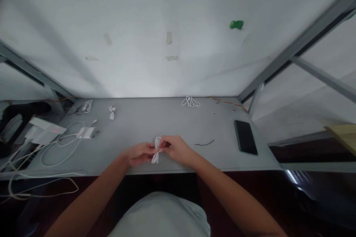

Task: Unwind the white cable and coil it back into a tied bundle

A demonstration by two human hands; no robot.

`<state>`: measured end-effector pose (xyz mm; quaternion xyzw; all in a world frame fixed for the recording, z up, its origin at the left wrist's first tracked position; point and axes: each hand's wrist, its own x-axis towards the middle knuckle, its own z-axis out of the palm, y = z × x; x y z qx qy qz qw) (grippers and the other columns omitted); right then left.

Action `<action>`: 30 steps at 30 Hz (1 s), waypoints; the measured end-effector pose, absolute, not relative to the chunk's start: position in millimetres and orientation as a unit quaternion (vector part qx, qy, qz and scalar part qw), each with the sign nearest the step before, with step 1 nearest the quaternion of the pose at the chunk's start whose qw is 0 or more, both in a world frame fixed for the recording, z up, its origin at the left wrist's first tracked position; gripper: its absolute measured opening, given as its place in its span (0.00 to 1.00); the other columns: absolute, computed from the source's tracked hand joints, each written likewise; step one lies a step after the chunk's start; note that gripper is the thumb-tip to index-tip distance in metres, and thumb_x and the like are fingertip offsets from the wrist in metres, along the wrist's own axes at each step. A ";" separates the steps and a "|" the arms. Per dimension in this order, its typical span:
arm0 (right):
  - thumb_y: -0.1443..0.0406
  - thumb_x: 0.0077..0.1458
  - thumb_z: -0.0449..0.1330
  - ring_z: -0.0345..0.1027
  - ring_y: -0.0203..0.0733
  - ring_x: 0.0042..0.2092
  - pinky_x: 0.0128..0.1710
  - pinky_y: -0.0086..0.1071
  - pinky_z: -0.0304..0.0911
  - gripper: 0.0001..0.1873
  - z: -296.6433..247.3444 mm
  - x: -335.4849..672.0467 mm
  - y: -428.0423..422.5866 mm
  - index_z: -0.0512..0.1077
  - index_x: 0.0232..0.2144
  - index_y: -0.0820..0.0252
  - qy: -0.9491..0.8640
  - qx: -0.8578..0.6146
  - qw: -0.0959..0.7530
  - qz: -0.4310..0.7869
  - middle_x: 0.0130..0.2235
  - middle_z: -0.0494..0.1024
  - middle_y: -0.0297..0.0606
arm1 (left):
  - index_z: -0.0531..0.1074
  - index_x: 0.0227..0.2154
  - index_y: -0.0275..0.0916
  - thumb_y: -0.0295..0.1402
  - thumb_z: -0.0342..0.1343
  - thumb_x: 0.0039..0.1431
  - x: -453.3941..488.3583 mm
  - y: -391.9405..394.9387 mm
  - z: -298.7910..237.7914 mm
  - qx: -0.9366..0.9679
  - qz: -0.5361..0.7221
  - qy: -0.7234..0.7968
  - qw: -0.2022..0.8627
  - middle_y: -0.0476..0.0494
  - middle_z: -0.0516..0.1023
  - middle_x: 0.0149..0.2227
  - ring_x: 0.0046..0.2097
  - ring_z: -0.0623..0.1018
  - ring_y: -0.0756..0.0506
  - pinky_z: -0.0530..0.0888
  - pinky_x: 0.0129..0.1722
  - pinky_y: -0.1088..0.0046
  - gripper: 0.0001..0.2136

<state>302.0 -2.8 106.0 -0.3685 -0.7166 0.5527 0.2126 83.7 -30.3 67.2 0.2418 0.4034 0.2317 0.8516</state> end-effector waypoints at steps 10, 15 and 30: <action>0.60 0.64 0.58 0.71 0.42 0.37 0.39 0.35 0.65 0.07 95.1 305.8 -7.4 0.70 0.35 0.56 -0.667 -0.485 0.335 0.456 0.35 0.78 0.37 | 0.80 0.34 0.33 0.39 0.78 0.43 88.5 -30.0 64.2 0.222 0.284 0.396 0.845 0.47 0.76 0.32 0.34 0.72 0.51 0.70 0.43 0.70 0.20; 0.63 0.66 0.58 0.71 0.41 0.37 0.40 0.34 0.64 0.05 102.2 308.1 -16.2 0.74 0.37 0.56 -0.761 -0.403 0.252 0.442 0.36 0.79 0.37 | 0.80 0.33 0.33 0.40 0.78 0.43 87.4 -29.0 62.1 0.224 0.284 0.382 0.851 0.46 0.76 0.32 0.34 0.72 0.51 0.70 0.42 0.71 0.19; 0.69 0.66 0.54 0.65 0.38 0.33 0.35 0.31 0.59 0.07 114.8 309.4 -11.9 0.71 0.35 0.57 -0.834 -0.325 0.181 0.408 0.34 0.77 0.35 | 0.81 0.35 0.33 0.40 0.77 0.45 91.6 -33.9 78.5 0.275 0.284 0.385 0.834 0.45 0.77 0.33 0.36 0.73 0.49 0.70 0.46 0.68 0.19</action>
